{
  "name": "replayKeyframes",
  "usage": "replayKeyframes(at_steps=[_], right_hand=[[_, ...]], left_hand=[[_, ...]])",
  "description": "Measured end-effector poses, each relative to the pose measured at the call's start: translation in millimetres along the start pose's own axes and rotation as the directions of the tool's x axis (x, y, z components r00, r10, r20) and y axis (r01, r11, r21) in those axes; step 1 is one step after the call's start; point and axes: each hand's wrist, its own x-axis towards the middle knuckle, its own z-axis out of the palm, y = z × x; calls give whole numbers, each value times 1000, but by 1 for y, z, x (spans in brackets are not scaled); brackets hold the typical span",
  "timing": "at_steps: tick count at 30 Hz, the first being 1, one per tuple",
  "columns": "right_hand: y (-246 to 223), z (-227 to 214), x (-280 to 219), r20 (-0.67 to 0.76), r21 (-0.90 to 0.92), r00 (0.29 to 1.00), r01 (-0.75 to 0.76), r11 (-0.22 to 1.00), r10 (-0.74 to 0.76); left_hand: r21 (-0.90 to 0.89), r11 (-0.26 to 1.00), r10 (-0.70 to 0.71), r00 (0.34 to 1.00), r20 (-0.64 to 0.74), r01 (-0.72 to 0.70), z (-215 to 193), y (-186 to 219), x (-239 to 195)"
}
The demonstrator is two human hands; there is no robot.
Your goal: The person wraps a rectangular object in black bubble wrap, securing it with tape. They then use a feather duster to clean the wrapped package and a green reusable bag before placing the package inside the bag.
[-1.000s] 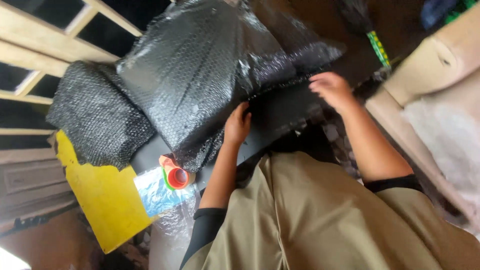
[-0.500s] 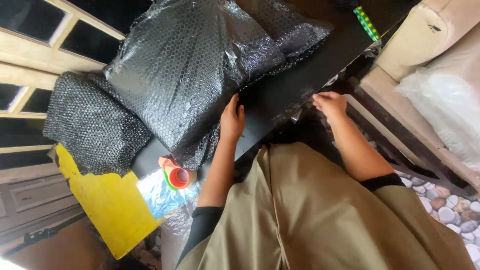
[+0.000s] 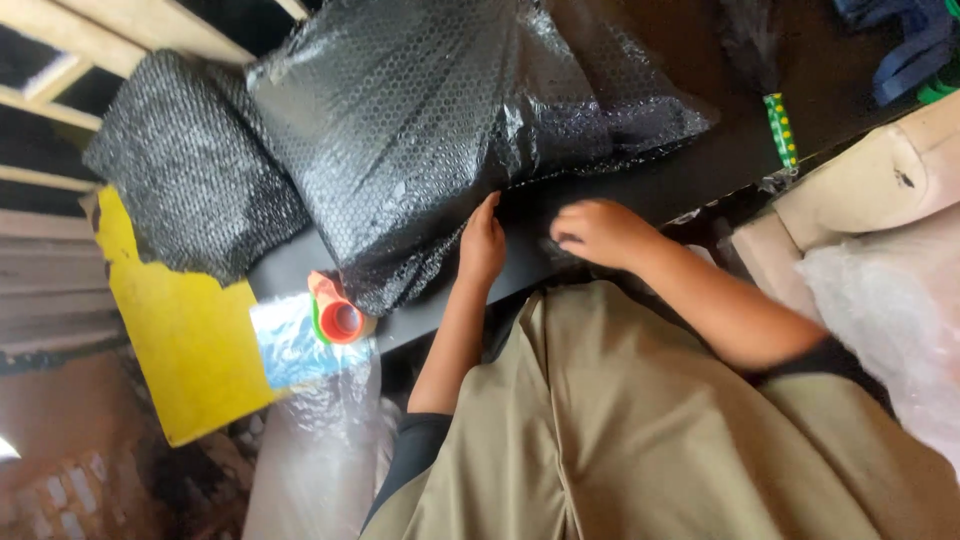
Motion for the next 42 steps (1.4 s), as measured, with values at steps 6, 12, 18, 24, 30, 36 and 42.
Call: replayKeyframes(at_steps=[6, 12, 18, 24, 30, 36, 42], right_hand=[[12, 31, 92, -135, -608, 783, 419, 674, -608], [45, 93, 148, -186, -678, 520, 546, 493, -833], [61, 97, 176, -215, -718, 412, 548, 429, -885], [69, 88, 178, -255, -700, 339, 582, 415, -906], [81, 72, 181, -369, -624, 462, 520, 583, -807], [79, 42, 105, -507, -54, 792, 365, 930, -340], [55, 47, 82, -174, 351, 947, 315, 882, -269]], left_hand=[[39, 999, 28, 998, -49, -26, 2, 4, -6], [103, 993, 65, 989, -136, -51, 27, -30, -4], [186, 981, 84, 977, -194, -48, 80, -95, 2], [179, 961, -171, 963, -210, 210, 36, 15, -19], [192, 977, -70, 990, -123, 93, 40, 32, -2], [-173, 955, -252, 967, -41, 242, 36, 23, 7], [-344, 881, -364, 930, -51, 326, 47, -11, -26]])
